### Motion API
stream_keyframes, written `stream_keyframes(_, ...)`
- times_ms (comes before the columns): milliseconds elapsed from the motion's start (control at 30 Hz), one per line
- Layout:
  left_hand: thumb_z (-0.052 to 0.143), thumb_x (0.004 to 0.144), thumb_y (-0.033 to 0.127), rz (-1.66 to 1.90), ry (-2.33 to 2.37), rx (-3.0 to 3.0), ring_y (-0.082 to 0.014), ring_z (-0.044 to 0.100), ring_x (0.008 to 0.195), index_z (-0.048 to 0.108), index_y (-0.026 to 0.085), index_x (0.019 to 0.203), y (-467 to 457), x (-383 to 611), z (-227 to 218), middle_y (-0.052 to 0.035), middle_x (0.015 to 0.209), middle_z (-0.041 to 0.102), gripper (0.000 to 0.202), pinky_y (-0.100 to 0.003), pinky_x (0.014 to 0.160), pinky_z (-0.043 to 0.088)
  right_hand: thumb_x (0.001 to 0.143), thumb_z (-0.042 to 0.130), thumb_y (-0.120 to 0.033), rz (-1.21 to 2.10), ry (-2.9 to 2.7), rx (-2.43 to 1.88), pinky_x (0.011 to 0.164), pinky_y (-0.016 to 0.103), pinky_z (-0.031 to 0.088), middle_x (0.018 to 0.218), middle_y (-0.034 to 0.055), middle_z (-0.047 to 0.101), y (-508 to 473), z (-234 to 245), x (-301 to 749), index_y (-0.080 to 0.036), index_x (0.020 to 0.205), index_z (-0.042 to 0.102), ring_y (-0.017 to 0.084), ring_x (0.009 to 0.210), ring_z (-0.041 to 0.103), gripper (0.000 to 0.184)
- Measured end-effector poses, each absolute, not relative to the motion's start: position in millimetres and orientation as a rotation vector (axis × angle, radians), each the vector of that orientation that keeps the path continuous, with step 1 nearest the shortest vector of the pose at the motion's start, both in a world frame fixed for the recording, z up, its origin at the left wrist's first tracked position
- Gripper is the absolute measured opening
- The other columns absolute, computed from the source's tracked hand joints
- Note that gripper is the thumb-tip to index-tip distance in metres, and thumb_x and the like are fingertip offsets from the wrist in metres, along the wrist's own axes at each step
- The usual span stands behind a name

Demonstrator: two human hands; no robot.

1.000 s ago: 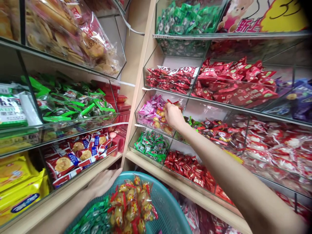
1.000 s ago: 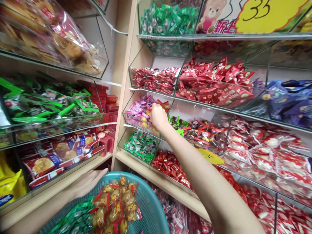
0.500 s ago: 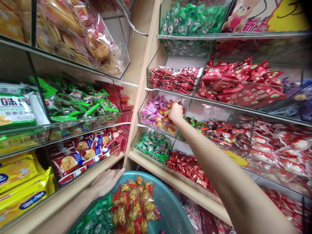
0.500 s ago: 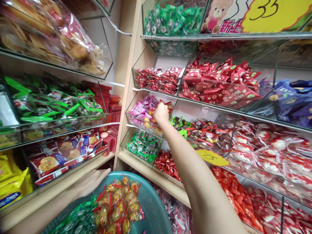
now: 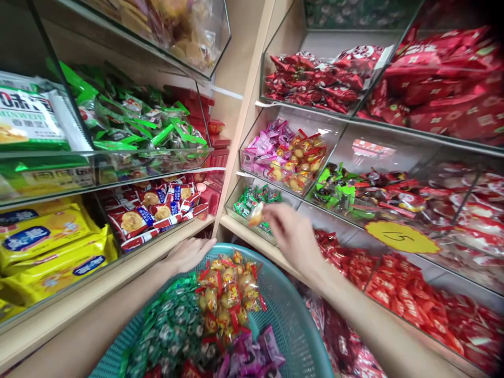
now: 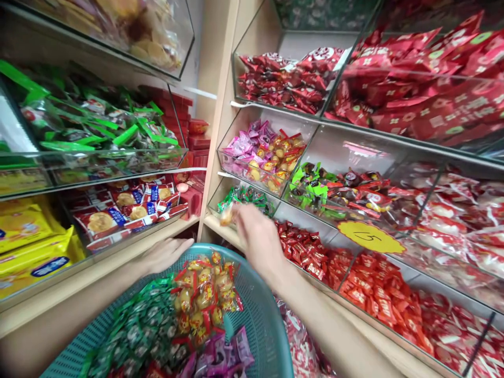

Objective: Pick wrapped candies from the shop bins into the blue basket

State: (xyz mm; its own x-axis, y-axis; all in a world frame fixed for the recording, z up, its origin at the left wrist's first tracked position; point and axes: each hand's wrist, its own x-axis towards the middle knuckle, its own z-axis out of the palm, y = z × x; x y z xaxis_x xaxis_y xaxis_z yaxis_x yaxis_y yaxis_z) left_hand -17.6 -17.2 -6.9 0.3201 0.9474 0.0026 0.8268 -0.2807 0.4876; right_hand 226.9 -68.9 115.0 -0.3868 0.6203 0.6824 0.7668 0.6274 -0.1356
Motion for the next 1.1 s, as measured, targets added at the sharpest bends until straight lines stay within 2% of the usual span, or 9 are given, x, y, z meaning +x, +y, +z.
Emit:
stream_keyframes(100, 0.009, 0.083, 0.066, 0.404, 1.596, 2.207, -0.0267, 0.061, 0.097, 0.068, 0.024, 0.093, -16, -17, -10, -0.0085, 0.102, 0.070, 0.073, -0.037, 0.085, 0.040, 0.094, 0.035, -0.019, -0.028, -2.235, -1.114, 0.074, 0.029, 0.048, 0.094, 0.0058, 0.062, -80, 60, 219, -0.021, 0.104, 0.053, 0.016, 0.083, 0.060, 0.021)
stream_keyframes(200, 0.008, 0.083, 0.066, 0.377, 1.593, 2.231, -0.0268, 0.062, 0.097, 0.068, 0.025, 0.092, -17, -16, -8, -0.0072, 0.100, 0.071, 0.073, -0.037, 0.083, 0.042, 0.095, 0.034, -0.019, -0.015, -2.322, -1.141, 0.075, 0.029, 0.048, 0.095, 0.0067, 0.061, -74, 40, 214, -0.019, 0.108, 0.052, 0.017, 0.086, 0.060, 0.022)
stream_keyframes(333, 0.004, 0.083, 0.066, 0.331, 1.614, 2.257, -0.0274, 0.063, 0.093, 0.067, 0.023, 0.088, -18, -15, -4, -0.0087, 0.095, 0.071, 0.077, -0.036, 0.078, 0.044, 0.095, 0.034, -0.017, -0.278, -2.507, -1.160, 0.073, 0.030, 0.046, 0.089, 0.0071, 0.060, -63, 41, 209, -0.016, 0.107, 0.054, 0.019, 0.082, 0.058, 0.023)
stream_keyframes(533, 0.003, 0.085, 0.061, 0.307, 1.637, 2.311, -0.0274, 0.063, 0.094, 0.065, 0.024, 0.101, -20, -14, -2, -0.0095, 0.094, 0.071, 0.074, -0.037, 0.080, 0.044, 0.092, 0.043, -0.014, -0.544, -2.670, -1.130, 0.071, 0.030, 0.044, 0.084, 0.0044, 0.057, -59, 32, 201, -0.017, 0.102, 0.054, 0.018, 0.078, 0.056, 0.015)
stream_keyframes(733, 0.004, 0.085, 0.061, 0.330, 1.596, 2.305, -0.0265, 0.063, 0.094, 0.065, 0.023, 0.097, -19, -16, -4, -0.0086, 0.096, 0.070, 0.073, -0.035, 0.079, 0.044, 0.091, 0.046, -0.014, -0.603, -2.645, -1.101, 0.071, 0.029, 0.043, 0.084, 0.0038, 0.055, -55, 26, 192, -0.016, 0.097, 0.054, 0.018, 0.079, 0.056, 0.010)
stream_keyframes(967, 0.003, 0.085, 0.062, 0.349, 1.591, 2.298, -0.0264, 0.062, 0.098, 0.064, 0.026, 0.103, -21, -18, -5, -0.0070, 0.101, 0.070, 0.073, -0.037, 0.083, 0.043, 0.092, 0.044, -0.015, -0.674, -2.723, -1.045, 0.071, 0.030, 0.043, 0.082, 0.0032, 0.055, -47, 18, 192, -0.015, 0.097, 0.053, 0.017, 0.077, 0.055, 0.011)
stream_keyframes(1100, 0.003, 0.084, 0.063, 0.305, 1.624, 2.300, -0.0289, 0.061, 0.101, 0.066, 0.022, 0.100, -20, -16, -6, -0.0108, 0.102, 0.069, 0.077, -0.039, 0.085, 0.043, 0.091, 0.046, -0.016, -0.645, -2.771, -1.053, 0.071, 0.029, 0.043, 0.081, 0.0025, 0.054, -53, 15, 205, -0.015, 0.092, 0.054, 0.017, 0.076, 0.054, 0.008)
